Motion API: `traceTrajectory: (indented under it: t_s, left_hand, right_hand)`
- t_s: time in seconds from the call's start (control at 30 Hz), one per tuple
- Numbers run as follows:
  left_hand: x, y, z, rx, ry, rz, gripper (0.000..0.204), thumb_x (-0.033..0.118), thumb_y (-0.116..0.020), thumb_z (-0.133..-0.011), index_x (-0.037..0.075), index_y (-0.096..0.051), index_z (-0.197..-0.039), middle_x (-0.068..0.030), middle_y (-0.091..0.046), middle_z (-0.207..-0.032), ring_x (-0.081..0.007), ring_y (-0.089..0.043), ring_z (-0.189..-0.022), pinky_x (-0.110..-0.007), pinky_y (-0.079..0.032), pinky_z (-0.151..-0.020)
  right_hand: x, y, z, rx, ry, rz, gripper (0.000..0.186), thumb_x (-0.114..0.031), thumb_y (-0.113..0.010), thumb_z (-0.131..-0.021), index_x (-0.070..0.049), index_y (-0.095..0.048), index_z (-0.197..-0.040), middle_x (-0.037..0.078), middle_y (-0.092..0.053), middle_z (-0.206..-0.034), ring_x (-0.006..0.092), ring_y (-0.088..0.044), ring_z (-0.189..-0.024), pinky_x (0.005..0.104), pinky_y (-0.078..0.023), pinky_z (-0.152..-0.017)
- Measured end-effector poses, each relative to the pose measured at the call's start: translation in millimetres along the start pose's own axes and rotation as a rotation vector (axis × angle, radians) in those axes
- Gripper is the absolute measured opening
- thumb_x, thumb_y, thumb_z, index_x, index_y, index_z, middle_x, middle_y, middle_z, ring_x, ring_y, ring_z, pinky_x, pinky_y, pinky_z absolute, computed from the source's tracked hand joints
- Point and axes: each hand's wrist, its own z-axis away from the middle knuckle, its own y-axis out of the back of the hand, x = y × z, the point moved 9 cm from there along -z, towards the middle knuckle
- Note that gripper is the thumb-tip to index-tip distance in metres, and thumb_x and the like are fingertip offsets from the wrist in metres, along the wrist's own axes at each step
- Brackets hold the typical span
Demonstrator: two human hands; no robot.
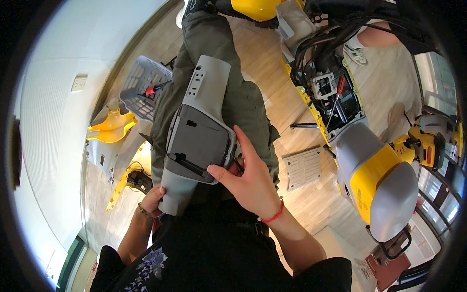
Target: Repairing or assembling a motorcycle plastic fairing component and its internal wiring/hardware.
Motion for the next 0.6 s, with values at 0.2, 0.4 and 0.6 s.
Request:
traceTrajectory:
  t_s: [0.2, 0.4, 0.6]
  left_hand:
    - [6, -5, -3, -0.035, -0.016, 0.013, 0.076, 0.051, -0.076, -0.077, -0.003, -0.054, -0.125, -0.0137, -0.065, -0.112, -0.0220, -0.065, -0.099, -0.035, -0.053, -0.085]
    - [7, 1, -3, 0.031, -0.017, 0.029, 0.070, 0.051, -0.076, -0.077, -0.002, -0.058, -0.121, -0.0123, -0.067, -0.109, -0.0214, -0.066, -0.095, -0.034, -0.053, -0.084]
    - [14, -30, 7, -0.084, -0.060, 0.038, 0.052, 0.038, -0.070, -0.088, -0.005, -0.060, -0.117, -0.0082, -0.067, -0.106, -0.0147, -0.063, -0.094, -0.031, -0.051, -0.084]
  right_hand:
    - [0, -3, -6, -0.006, -0.003, -0.047, 0.082, -0.016, -0.075, -0.084, 0.003, -0.026, -0.147, 0.004, -0.058, -0.086, 0.0063, -0.048, -0.069, 0.0211, -0.044, -0.063]
    - [-4, -10, -6, 0.091, 0.141, -0.095, 0.079, -0.014, -0.074, -0.085, 0.003, -0.027, -0.146, 0.005, -0.062, -0.093, 0.0061, -0.052, -0.074, 0.0209, -0.046, -0.066]
    - [-22, 5, 14, 0.108, 0.043, 0.120, 0.079, -0.011, -0.075, -0.082, 0.001, -0.030, -0.146, 0.005, -0.062, -0.085, 0.0055, -0.054, -0.068, 0.0202, -0.045, -0.060]
